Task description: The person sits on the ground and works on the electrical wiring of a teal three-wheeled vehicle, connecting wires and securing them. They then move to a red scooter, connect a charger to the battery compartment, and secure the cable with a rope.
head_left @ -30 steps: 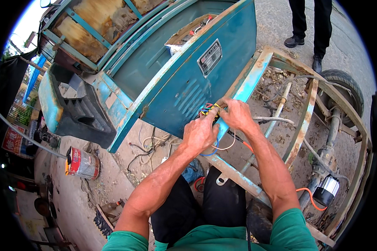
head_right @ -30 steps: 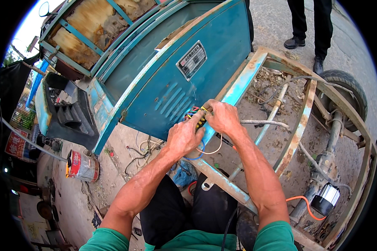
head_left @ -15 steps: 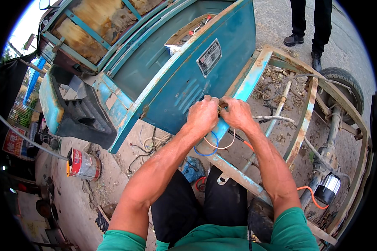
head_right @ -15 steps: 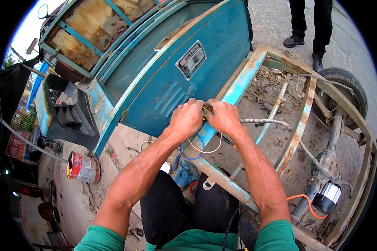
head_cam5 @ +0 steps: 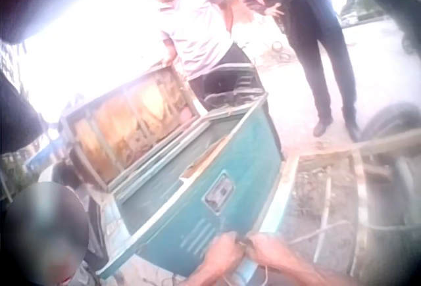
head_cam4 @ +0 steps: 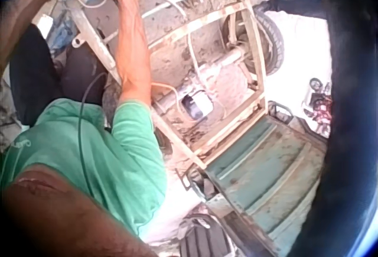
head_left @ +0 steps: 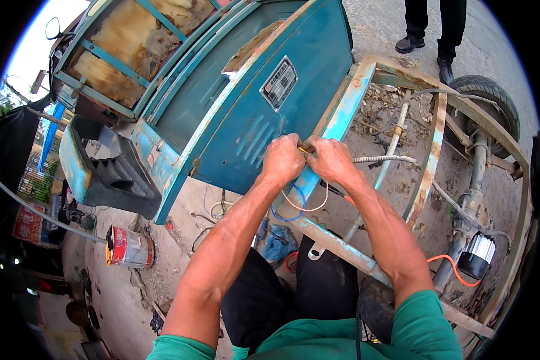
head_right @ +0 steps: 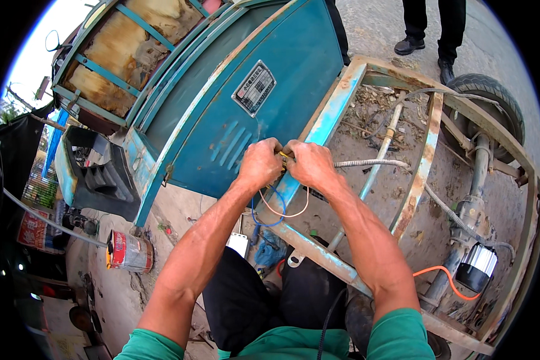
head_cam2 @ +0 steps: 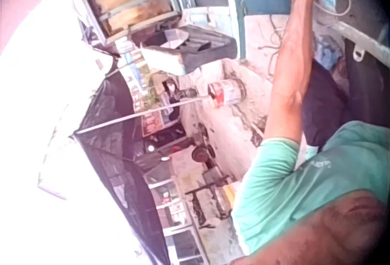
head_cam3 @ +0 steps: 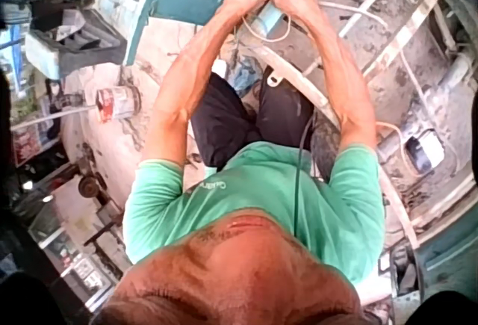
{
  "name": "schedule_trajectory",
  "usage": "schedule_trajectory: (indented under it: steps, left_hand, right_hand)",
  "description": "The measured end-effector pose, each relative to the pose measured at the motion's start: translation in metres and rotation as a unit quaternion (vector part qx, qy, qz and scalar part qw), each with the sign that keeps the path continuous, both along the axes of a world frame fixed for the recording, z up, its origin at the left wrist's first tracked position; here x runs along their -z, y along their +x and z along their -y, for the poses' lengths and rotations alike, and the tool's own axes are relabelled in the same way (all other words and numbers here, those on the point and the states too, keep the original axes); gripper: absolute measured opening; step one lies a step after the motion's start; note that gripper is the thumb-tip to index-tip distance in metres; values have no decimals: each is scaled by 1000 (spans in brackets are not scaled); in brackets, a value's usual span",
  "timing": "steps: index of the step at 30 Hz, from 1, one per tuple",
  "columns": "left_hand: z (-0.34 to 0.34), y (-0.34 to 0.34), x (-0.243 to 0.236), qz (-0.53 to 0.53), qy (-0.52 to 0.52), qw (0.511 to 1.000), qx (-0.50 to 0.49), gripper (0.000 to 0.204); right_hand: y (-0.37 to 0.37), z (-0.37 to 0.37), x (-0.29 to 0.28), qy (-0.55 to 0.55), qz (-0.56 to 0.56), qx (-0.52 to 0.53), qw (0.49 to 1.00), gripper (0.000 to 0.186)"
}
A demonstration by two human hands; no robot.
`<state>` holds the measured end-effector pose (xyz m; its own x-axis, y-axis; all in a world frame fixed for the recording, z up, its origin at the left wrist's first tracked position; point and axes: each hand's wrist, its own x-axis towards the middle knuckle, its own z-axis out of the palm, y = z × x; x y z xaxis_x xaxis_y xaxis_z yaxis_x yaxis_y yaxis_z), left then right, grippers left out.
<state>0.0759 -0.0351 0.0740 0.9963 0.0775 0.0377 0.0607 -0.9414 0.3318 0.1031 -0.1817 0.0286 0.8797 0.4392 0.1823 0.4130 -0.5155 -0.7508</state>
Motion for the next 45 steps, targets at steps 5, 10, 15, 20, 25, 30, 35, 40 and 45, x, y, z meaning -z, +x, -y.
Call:
schedule_trajectory:
  steps: [5,10,15,20,25,30,35,40,45]
  left_hand:
    - [-2,-4,5,24,-26,999,5,23]
    - [-6,-7,8,34,-15,999,24,24]
    - [-4,-3,12,34,-18,999,35,24]
    - [-7,-7,10,31,-17,999,32,23]
    - [-11,-4,11,31,-17,999,26,23]
    - [-10,-4,14,41,-27,998,28,22]
    - [-9,-7,10,36,-43,998,32,20]
    - [-6,-7,5,32,-45,998,38,19]
    - [-6,-5,13,53,-43,997,36,19]
  right_hand:
    - [7,7,15,69,31,14,997,25]
    - [30,12,8,290,-205,186,916,36]
    - [44,24,21,607,-379,167,678,45]
    - [25,13,6,571,-391,121,712,41]
    - [17,4,13,513,-391,113,756,32]
    - [10,6,12,419,-345,91,835,29]
    - [7,-1,15,321,-260,80,907,29]
    - [-1,-4,18,318,-237,27,918,36]
    - [-27,-13,13,327,-151,109,927,26]
